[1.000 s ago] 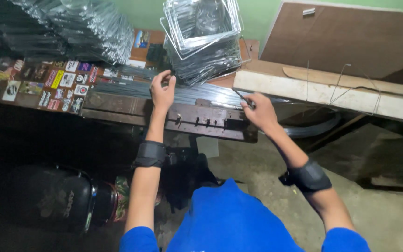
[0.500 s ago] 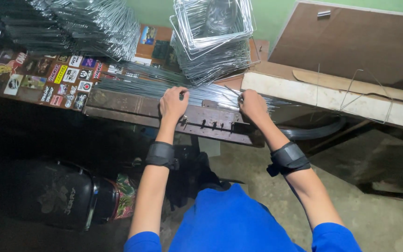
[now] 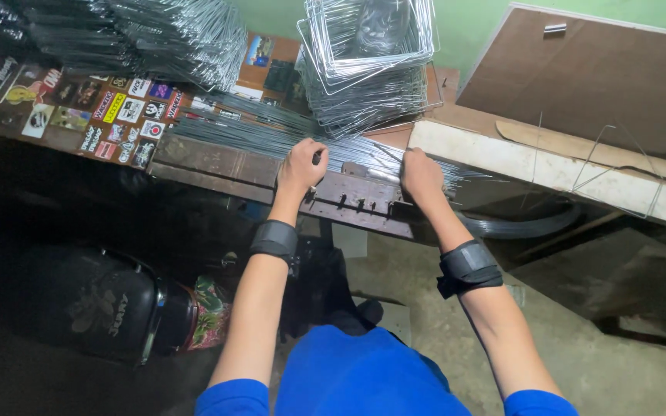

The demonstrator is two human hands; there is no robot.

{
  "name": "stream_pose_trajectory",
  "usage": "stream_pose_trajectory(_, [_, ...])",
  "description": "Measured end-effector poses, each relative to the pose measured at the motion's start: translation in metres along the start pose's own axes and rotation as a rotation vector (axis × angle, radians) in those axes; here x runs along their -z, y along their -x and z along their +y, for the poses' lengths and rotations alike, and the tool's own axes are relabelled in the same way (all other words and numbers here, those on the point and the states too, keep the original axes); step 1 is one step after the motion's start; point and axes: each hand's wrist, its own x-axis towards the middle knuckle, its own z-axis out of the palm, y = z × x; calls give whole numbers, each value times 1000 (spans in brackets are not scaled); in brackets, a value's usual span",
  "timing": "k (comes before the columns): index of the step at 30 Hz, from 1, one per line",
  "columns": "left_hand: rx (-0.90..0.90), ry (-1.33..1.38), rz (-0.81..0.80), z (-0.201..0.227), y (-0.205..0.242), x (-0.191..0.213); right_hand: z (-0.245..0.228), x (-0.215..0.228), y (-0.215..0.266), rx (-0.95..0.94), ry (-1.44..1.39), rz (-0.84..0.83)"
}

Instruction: Bending metal wires into rectangular frames using a manual bending jig and a metal rod.

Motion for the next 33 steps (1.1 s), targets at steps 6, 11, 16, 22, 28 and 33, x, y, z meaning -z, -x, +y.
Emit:
stream_pose_trajectory(6, [53, -71, -38, 2, -3, 2, -1, 8, 5, -42, -115, 6])
stream_pose_trajectory(11, [81, -115, -81, -8, -3, -6, -11, 31, 5, -60, -217, -37])
stream_pose_trajectory(16, [67, -201, -165, -14, -2, -9, -9, 21, 1, -81, -208, -91])
stream_pose_trajectory(22, [18, -167, -117, -19, -5, -13, -2, 6, 2, 77, -3, -47])
stream_pose_trajectory(28, [48, -161, -82, -19, -7, -14, -5, 13, 5, 54, -45, 3])
stream_pose_trajectory(33, [82, -99, -89, -14, -5, -9, -19, 35, 13, 66, -107, 70])
